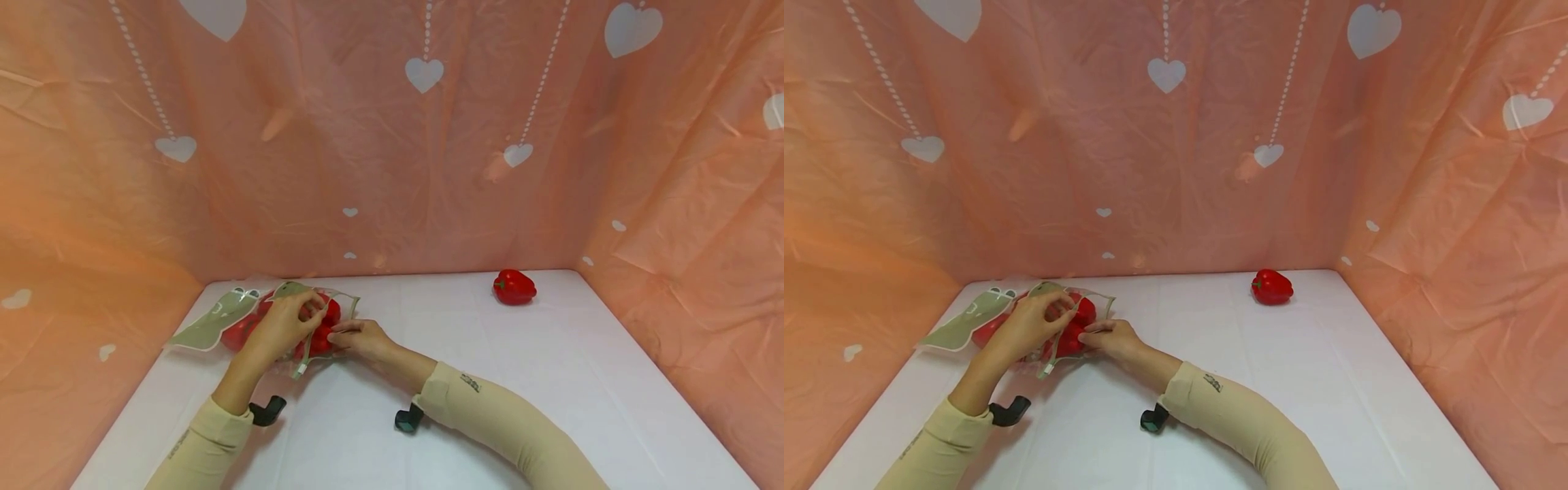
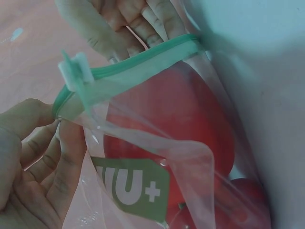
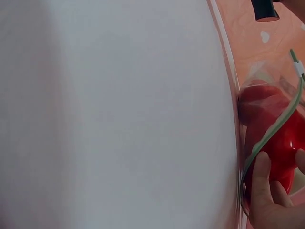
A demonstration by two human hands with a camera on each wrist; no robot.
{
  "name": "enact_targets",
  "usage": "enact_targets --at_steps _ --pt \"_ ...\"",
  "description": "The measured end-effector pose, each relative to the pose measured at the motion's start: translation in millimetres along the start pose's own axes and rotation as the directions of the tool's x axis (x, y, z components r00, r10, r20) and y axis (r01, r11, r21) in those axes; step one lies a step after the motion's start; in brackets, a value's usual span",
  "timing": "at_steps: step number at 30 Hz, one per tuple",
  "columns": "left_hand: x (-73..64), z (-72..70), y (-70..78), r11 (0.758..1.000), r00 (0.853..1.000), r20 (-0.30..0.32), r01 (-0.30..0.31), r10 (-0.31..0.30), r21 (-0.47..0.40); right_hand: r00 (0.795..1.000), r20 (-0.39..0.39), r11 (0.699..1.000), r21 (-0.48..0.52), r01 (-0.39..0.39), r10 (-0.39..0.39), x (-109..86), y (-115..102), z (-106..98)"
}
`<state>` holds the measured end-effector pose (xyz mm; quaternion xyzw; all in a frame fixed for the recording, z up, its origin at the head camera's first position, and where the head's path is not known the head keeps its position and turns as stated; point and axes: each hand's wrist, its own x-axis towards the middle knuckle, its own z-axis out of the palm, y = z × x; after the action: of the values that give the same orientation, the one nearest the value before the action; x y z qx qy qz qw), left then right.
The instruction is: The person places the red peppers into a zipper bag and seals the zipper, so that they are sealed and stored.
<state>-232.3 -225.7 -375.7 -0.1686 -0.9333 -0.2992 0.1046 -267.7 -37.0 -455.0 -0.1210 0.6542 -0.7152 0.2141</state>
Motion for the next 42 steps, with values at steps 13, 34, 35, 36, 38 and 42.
enact_targets --at_steps 13,34,35,36,38,42 --pt "0.2 0.2 0.6 1.0 1.0 -0.005 -0.009 0.009 0.001 1.0 0.008 0.999 -0.027 0.021 -0.021 3.0 1 7" --pt "-0.7 0.6 0.3 0.999 1.0 0.0 0.006 -0.006 -0.033 1.0 -0.013 0.998 -0.057 0.001 -0.002 10.0 3 14" --pt "-1.1 0.6 0.1 0.999 1.0 -0.001 0.006 -0.006 -0.032 1.0 -0.013 0.999 -0.051 -0.001 0.0 9.7 3 13" --pt "-1.6 0.5 -0.2 0.999 1.0 0.001 0.007 -0.007 -0.035 1.0 -0.012 0.999 -0.049 -0.002 0.002 9.3 2 12" --pt "-2.3 0.3 -0.8 0.999 1.0 0.002 0.011 -0.011 -0.038 1.0 -0.007 0.999 -0.041 -0.002 0.002 8.2 1 9" --pt "-3.0 -0.8 -1.7 0.999 1.0 0.002 0.019 -0.019 -0.046 1.0 -0.014 0.999 -0.04 0.004 -0.005 5.8 -3 0"
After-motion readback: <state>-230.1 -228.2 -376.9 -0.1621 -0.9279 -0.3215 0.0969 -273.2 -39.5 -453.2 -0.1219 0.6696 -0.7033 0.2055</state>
